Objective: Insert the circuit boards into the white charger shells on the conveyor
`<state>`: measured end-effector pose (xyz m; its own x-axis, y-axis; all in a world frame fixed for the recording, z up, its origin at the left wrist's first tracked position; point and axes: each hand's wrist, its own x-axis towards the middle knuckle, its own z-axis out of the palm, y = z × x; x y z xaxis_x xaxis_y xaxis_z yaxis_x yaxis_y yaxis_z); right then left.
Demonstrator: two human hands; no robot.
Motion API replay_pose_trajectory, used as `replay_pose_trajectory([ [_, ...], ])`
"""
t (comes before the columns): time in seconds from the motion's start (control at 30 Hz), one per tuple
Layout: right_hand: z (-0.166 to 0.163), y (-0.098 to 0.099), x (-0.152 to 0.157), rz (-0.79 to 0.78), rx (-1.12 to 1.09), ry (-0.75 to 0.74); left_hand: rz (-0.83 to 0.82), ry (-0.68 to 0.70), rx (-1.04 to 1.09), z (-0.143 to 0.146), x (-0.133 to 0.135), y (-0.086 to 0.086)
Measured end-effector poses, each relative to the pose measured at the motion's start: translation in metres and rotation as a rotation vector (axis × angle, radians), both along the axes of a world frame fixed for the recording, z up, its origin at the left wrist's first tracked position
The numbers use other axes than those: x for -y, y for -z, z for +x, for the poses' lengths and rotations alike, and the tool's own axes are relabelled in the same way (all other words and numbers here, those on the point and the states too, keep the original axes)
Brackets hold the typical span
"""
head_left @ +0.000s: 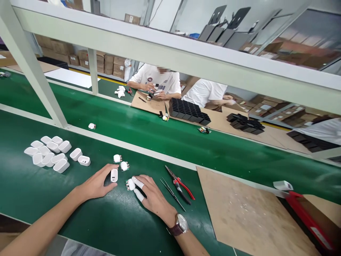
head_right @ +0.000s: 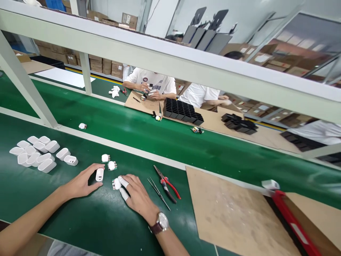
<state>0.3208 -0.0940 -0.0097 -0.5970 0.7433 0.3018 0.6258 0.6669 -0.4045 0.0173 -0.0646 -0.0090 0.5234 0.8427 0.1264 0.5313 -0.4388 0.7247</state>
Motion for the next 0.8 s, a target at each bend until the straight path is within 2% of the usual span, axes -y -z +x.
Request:
replay_pose_trajectory([
  [0.2,-0.014,0.0,0.0,0.145,-0.262,0.062,0.063,-0.05,-0.006,0.007,0.001,0.009],
  [0.3,-0.018,-0.003,0.002,0.189,-0.22,0.082,0.001,-0.031,-0.012,-0.001,-0.002,0.002],
  [0.43,-0.011,0.002,0.007,0.204,-0.151,0.108,-0.136,0.114,-0.016,-0.013,-0.007,-0.012],
  [0.5,-0.01,0.003,0.01,0.207,-0.168,0.123,-0.14,0.127,-0.011,-0.013,-0.007,-0.013],
  [0.67,-0.027,-0.017,0.024,0.246,-0.28,0.114,0.113,0.09,0.063,0.005,-0.001,0.001],
  [0.8,-0.046,-0.033,0.03,0.288,-0.243,0.062,0.265,0.107,0.044,0.011,0.003,0.006],
])
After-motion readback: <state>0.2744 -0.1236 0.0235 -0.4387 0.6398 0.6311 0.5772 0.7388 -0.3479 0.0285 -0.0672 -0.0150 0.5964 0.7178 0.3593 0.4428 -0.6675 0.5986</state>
